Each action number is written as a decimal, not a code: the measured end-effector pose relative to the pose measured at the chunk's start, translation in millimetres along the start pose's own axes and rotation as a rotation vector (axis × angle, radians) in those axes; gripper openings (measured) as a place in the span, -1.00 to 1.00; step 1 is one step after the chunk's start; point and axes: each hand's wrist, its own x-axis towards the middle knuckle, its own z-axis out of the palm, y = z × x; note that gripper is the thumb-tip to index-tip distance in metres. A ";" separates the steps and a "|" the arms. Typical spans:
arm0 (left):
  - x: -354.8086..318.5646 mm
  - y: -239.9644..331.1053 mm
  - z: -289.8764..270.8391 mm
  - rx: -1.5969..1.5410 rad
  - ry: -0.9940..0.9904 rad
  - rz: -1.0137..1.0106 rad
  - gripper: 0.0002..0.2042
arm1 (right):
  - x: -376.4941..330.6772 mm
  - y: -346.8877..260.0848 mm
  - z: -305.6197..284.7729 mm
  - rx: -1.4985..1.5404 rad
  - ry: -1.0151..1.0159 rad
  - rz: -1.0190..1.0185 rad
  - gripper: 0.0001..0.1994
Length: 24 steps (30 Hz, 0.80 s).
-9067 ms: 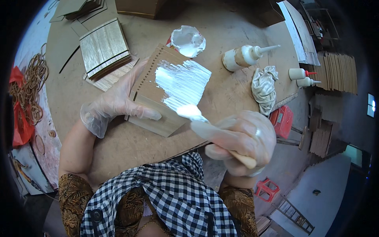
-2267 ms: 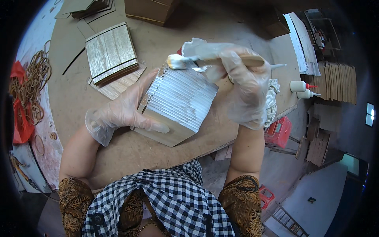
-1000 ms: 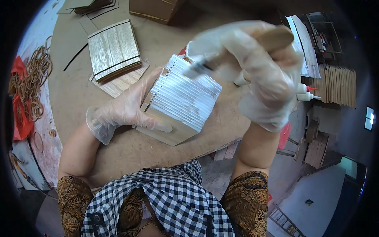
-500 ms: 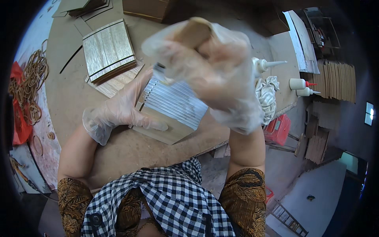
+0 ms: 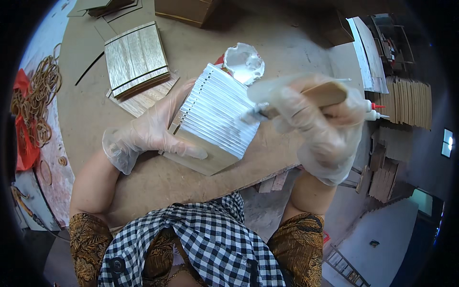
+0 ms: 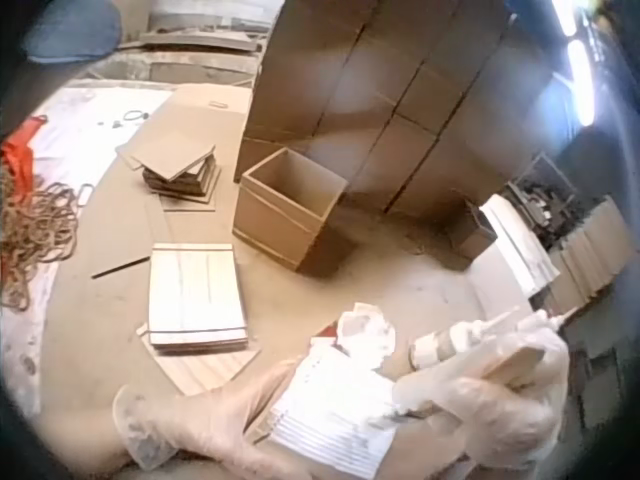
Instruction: The person assembles a small cardboard box by folding its sides and securing them with a rubber band. They then pick up a stack of corrugated cardboard pieces and apply a white substance to the surface of one piece using a wooden stick.
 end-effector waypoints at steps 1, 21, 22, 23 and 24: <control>-0.8 0.6 -0.7 -0.006 0.003 -0.003 0.22 | -5.5 8.0 7.5 -0.098 0.023 -0.100 -0.86; 0.8 1.5 1.4 -0.078 -0.004 0.020 0.20 | 1.9 4.8 -3.2 0.186 0.057 -0.024 -0.83; 0.3 1.5 1.2 -0.068 0.002 0.024 0.19 | -1.6 3.7 -7.8 0.113 0.005 -0.022 -0.84; -0.2 2.6 0.8 -0.058 0.007 0.029 0.19 | -6.3 2.0 -7.9 0.098 0.007 0.016 -0.86; -0.7 3.9 0.6 -0.045 0.012 0.029 0.19 | -11.3 0.1 -7.5 0.086 0.011 0.055 -0.87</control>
